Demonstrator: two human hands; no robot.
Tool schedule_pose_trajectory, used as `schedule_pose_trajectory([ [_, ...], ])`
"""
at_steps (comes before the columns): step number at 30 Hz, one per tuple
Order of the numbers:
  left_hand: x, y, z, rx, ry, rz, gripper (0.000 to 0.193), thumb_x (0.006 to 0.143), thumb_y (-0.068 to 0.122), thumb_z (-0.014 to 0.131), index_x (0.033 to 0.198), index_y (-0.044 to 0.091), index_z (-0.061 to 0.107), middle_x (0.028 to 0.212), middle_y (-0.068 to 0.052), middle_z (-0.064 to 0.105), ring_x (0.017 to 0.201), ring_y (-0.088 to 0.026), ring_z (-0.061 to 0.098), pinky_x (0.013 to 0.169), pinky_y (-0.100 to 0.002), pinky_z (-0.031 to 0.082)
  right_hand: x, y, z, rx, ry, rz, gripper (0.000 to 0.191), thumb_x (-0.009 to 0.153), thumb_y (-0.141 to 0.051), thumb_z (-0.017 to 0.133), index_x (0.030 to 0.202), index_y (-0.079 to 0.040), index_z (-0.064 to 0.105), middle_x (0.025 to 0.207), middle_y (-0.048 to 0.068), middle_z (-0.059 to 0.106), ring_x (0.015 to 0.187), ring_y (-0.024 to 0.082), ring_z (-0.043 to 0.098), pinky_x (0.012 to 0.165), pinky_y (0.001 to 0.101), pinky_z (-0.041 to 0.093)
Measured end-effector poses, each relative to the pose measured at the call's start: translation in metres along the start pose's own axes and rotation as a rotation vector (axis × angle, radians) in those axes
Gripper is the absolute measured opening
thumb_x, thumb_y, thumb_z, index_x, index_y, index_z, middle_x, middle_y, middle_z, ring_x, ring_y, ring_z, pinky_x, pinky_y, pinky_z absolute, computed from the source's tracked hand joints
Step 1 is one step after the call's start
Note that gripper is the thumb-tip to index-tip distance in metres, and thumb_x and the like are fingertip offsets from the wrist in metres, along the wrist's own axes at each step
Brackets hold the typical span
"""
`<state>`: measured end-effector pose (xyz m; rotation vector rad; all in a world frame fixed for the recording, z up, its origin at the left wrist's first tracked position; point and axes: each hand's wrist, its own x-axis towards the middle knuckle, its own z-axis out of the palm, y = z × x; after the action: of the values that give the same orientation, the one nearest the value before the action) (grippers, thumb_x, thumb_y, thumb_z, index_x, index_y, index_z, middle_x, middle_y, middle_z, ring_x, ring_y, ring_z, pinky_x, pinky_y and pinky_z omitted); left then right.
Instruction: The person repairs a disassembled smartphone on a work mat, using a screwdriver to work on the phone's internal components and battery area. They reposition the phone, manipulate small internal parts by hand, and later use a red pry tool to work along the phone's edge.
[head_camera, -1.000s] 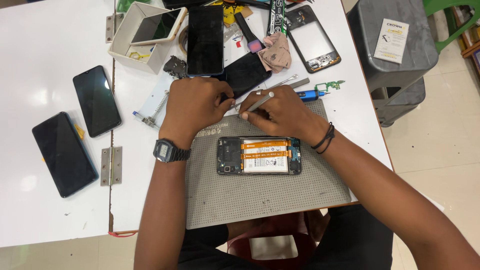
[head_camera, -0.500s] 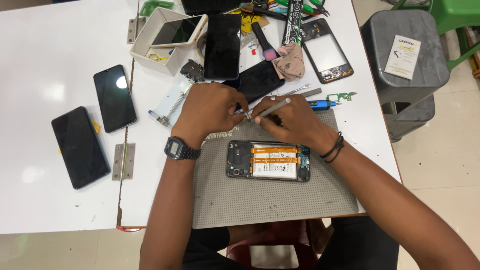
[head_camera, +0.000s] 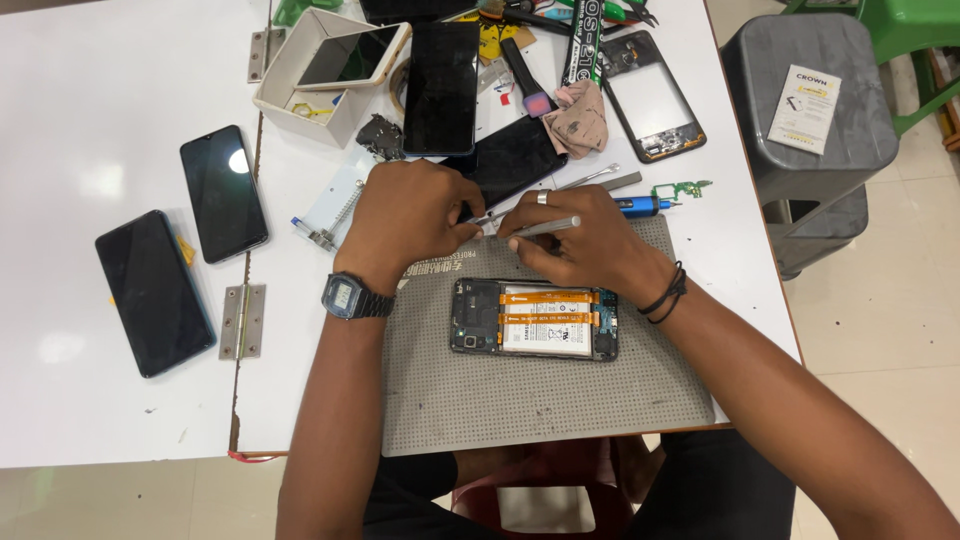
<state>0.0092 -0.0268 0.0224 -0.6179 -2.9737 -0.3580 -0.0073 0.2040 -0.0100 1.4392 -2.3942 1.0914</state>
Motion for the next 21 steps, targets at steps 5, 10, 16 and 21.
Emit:
schedule_pose_trajectory([
  [5, -0.0002, 0.0002, -0.0006, 0.014, -0.003, -0.006, 0.027, 0.063, 0.034, 0.091, 0.086, 0.026, 0.081, 0.061, 0.006, 0.066, 0.065, -0.022, 0.068, 0.058, -0.039, 0.051, 0.0017, -0.0029, -0.0037, -0.072, 0.051, -0.145, 0.012, 0.077, -0.008, 0.073, 0.088, -0.011, 0.078, 0.087, 0.001, 0.075, 0.066, 0.017, 0.070, 0.057, 0.0314, 0.053],
  [10, 0.0003, 0.0025, -0.0004, 0.016, -0.026, -0.013, 0.027, 0.063, 0.035, 0.091, 0.087, 0.027, 0.082, 0.058, 0.007, 0.064, 0.065, -0.020, 0.068, 0.057, -0.039, 0.050, 0.0021, -0.0036, -0.0073, -0.047, 0.045, -0.154, 0.015, 0.075, -0.007, 0.072, 0.086, -0.012, 0.080, 0.088, 0.001, 0.075, 0.069, 0.015, 0.071, 0.060, 0.0301, 0.055],
  [16, 0.0003, 0.0008, 0.0016, 0.017, -0.041, -0.006, 0.022, 0.065, 0.034, 0.089, 0.086, 0.029, 0.082, 0.058, 0.006, 0.064, 0.065, -0.020, 0.068, 0.058, -0.039, 0.050, 0.0024, -0.0011, -0.0077, -0.036, 0.054, -0.159, 0.017, 0.072, -0.006, 0.071, 0.084, -0.013, 0.080, 0.087, 0.000, 0.076, 0.067, 0.015, 0.070, 0.059, 0.0307, 0.054],
  [21, 0.0002, -0.0016, 0.0052, -0.011, 0.056, 0.032, 0.016, 0.069, 0.033, 0.088, 0.082, 0.026, 0.082, 0.069, 0.004, 0.068, 0.068, -0.023, 0.068, 0.060, -0.039, 0.051, 0.0025, 0.0007, -0.0067, -0.027, 0.063, -0.160, 0.018, 0.071, -0.006, 0.071, 0.084, -0.014, 0.081, 0.087, 0.001, 0.076, 0.065, 0.015, 0.069, 0.058, 0.0305, 0.054],
])
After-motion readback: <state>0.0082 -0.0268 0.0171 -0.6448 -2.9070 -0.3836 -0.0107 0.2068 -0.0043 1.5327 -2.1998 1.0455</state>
